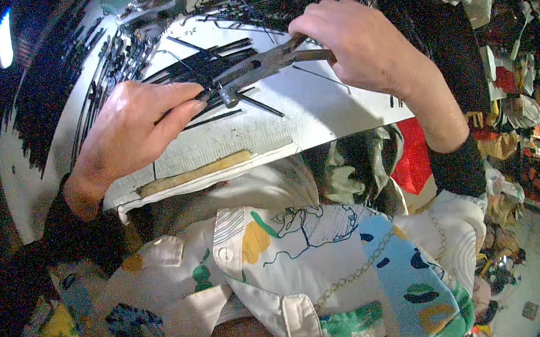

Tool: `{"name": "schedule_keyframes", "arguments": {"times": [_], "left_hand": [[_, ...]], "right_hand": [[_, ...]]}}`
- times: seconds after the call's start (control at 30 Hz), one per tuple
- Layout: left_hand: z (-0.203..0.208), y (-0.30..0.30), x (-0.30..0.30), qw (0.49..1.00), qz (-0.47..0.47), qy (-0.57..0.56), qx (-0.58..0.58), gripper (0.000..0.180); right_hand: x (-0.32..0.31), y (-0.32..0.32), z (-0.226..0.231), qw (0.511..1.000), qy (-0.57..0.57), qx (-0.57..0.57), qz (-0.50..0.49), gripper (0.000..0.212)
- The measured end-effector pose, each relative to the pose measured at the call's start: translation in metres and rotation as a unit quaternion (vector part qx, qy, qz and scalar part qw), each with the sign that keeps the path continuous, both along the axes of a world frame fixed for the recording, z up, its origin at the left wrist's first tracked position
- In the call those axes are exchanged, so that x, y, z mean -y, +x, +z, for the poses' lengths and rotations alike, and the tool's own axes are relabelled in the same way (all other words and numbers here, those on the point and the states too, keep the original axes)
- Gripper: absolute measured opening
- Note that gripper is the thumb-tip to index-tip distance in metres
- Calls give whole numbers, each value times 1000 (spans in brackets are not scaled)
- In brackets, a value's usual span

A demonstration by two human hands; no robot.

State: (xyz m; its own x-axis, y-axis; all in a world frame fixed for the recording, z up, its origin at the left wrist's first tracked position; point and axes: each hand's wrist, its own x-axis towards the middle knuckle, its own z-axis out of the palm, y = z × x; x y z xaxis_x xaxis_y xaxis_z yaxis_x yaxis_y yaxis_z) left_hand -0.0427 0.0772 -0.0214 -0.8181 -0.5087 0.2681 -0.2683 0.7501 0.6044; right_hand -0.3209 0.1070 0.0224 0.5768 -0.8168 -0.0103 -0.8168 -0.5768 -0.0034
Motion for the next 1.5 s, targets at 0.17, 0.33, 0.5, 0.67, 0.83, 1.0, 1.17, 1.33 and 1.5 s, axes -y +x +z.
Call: {"name": "schedule_keyframes", "arguments": {"times": [0.17, 0.33, 0.5, 0.67, 0.83, 1.0, 1.17, 1.33, 1.5], "left_hand": [[1, 1, 0, 1000, 3, 3, 22, 18], [0, 1, -2, 999, 1, -13, 40, 19], [-2, 2, -3, 998, 7, -5, 62, 19], [-2, 1, -3, 997, 15, -26, 70, 18], [-5, 2, -2, 996, 34, -40, 72, 17], [9, -1, 0, 996, 31, -5, 84, 17], [3, 0, 2, 998, 49, 12, 22, 20], [10, 1, 4, 998, 60, 35, 8, 20], [13, 0, 8, 998, 62, 21, 9, 20]], "right_hand": [[6, -5, 3, 999, 16, -23, 19, 33], [11, -10, -5, 998, 49, 1, 44, 30], [12, -11, -12, 998, 36, -12, 58, 28], [12, -11, -14, 998, 39, -15, 51, 26], [17, -12, -21, 998, 33, -15, 49, 23], [16, -9, -12, 999, -20, -2, 32, 23], [22, 1, -3, 972, -194, -90, 101, 23], [6, 0, -3, 976, -175, -133, -2, 45], [5, 3, -7, 980, -178, -78, -50, 44]]}}
